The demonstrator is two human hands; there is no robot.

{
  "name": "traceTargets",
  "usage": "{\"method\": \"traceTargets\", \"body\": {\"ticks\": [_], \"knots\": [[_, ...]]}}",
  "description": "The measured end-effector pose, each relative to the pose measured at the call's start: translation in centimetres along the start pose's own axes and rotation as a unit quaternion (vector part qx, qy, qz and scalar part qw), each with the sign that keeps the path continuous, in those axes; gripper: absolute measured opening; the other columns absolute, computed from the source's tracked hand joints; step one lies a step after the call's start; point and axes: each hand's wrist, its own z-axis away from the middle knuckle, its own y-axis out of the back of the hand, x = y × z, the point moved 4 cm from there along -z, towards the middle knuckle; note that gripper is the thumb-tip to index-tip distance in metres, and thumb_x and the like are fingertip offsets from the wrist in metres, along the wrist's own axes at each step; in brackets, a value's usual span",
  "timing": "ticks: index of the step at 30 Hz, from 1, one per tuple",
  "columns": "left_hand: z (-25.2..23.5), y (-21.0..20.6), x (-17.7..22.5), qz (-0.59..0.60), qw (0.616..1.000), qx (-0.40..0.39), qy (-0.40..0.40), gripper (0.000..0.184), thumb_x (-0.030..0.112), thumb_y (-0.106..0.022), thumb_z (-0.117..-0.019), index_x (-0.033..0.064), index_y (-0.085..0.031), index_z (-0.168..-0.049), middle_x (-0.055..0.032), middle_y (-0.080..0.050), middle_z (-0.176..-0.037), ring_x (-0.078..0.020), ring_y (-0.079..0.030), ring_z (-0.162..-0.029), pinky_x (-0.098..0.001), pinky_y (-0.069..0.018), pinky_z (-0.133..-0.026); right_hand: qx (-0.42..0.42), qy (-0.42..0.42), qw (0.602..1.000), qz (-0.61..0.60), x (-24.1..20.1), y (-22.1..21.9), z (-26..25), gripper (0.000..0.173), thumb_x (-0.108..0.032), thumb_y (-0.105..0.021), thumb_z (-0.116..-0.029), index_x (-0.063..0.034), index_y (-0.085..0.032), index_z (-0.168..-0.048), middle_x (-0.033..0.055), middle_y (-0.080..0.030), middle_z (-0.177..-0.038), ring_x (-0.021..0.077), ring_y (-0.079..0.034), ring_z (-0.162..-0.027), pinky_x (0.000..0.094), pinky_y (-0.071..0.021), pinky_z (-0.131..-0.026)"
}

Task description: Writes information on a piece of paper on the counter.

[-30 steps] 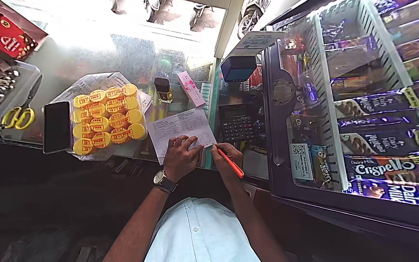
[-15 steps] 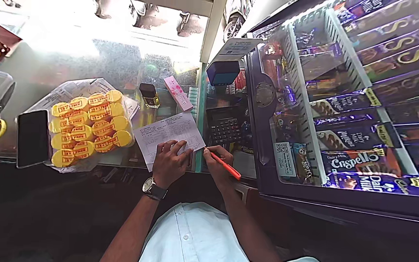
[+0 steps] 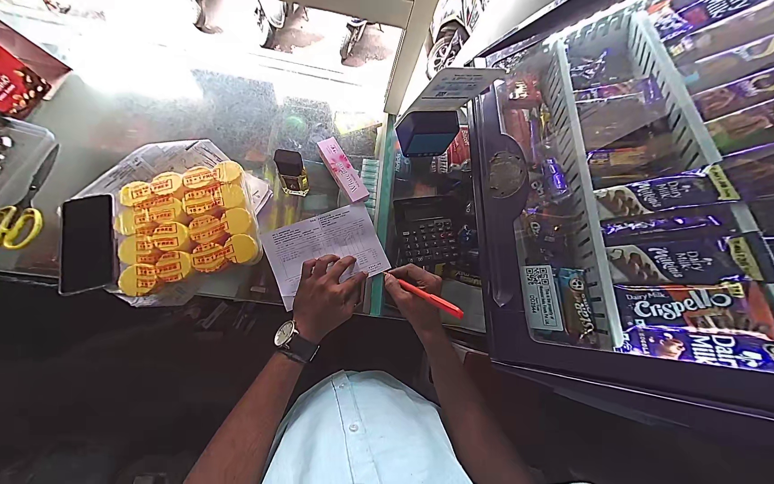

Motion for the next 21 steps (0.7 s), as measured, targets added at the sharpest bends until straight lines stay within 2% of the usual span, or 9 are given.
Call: {"method": "traceTargets", "body": {"ticks": [4,21], "knots": [[0.02,-0.01,-0.09,0.001,1.000,-0.006,0.001,0.028,0.034,-0.055,-0.0992,0.0371,-0.076,-0.118,0.0026,-0.069,-0.131,-0.0254,-0.060,-0.119,-0.0487,-0.0406,-0.101,-0.007,0.015,1.000,0.023,-0.12,-0.38,-0.06,0.007,-0.010,-0.072,-0.0835,-0.0045,-0.077,-0.083,0.0013,-0.074,-0.076,-0.0003,-0.066,-0.067,0.0156,-0.0554,-0.061],[0.07,-0.08,-0.04,0.005,1.000,-0.009,0.007,0.029,0.034,-0.054,-0.0995,0.0378,-0.076,-0.118,0.0033,-0.069,-0.130,-0.0251,-0.059,-0.121,-0.0488,-0.0402,-0.101,-0.012,0.009,1.000,0.022,0.00,-0.38,-0.09,0.007,-0.009,-0.071,-0.0830,-0.0047,-0.077,-0.083,0.0014,-0.073,-0.076,0.0003,-0.066,-0.067,0.0161,-0.0547,-0.061]]}}
